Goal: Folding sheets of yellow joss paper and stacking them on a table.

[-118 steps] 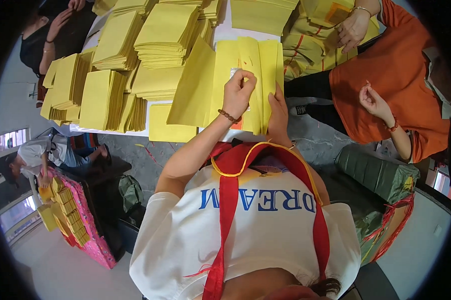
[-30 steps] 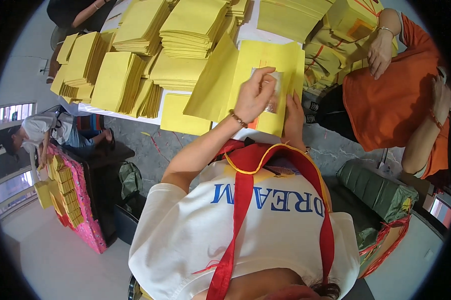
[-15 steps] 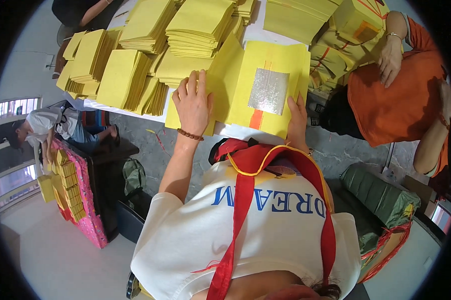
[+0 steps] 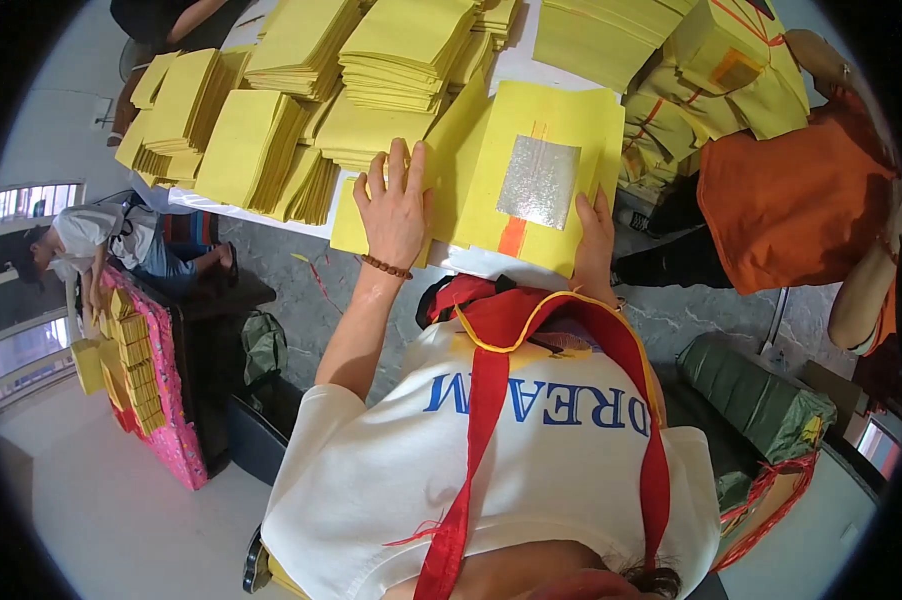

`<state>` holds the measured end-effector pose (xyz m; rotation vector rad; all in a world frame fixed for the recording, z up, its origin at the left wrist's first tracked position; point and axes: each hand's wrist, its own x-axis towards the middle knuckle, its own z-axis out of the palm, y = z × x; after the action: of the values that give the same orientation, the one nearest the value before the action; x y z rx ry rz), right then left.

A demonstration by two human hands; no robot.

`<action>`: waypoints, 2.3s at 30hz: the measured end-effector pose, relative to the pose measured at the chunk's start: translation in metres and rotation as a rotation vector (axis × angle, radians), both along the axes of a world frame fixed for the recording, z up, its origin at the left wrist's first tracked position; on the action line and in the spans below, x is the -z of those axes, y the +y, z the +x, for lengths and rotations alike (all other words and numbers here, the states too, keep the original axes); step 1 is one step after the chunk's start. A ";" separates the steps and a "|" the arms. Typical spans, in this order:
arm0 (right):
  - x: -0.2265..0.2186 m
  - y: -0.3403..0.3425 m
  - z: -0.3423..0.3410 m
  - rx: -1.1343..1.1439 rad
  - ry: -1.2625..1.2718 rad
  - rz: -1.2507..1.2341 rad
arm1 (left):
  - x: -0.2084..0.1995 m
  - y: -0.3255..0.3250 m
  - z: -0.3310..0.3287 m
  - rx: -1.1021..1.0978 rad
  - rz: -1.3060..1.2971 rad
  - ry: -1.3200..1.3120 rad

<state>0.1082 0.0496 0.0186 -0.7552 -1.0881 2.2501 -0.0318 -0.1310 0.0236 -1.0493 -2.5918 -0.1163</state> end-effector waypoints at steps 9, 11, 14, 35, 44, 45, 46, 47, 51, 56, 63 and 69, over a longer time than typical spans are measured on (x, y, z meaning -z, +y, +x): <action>0.008 0.001 0.000 0.006 0.004 -0.018 | 0.000 -0.002 -0.003 0.070 0.091 -0.039; 0.001 0.000 0.001 -0.002 -0.018 -0.009 | -0.001 -0.001 -0.002 0.090 0.071 -0.013; -0.006 0.001 0.001 -0.008 -0.022 -0.028 | -0.005 -0.001 0.000 0.104 0.073 -0.053; 0.001 0.051 0.012 -0.298 -0.150 0.253 | -0.002 0.000 -0.007 -0.094 0.556 -0.448; 0.022 0.051 0.008 -0.308 -0.154 0.399 | -0.040 0.039 0.014 0.238 0.554 -0.119; 0.024 0.050 0.006 -0.291 -0.149 0.452 | -0.041 0.048 0.023 0.294 0.496 -0.098; 0.025 0.050 0.006 -0.280 -0.149 0.457 | -0.039 0.057 0.031 0.305 0.501 -0.097; 0.027 0.052 0.004 -0.292 -0.180 0.374 | -0.033 0.066 0.037 0.353 0.477 -0.115; 0.015 0.045 0.000 -0.263 -0.082 0.239 | -0.015 0.086 0.053 0.415 0.412 -0.197; 0.020 0.047 0.000 -0.229 -0.142 0.274 | -0.005 0.088 0.057 0.449 0.409 -0.243; 0.024 0.046 -0.003 -0.174 -0.182 0.217 | 0.000 0.083 0.052 0.518 0.459 -0.396; 0.023 0.043 -0.007 -0.125 -0.221 0.266 | -0.005 0.086 0.048 0.470 0.447 -0.389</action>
<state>0.1016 0.0922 -0.0044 -0.8562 -1.5419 2.0980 0.0165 -0.0445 0.0286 -1.5403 -2.3862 -1.0504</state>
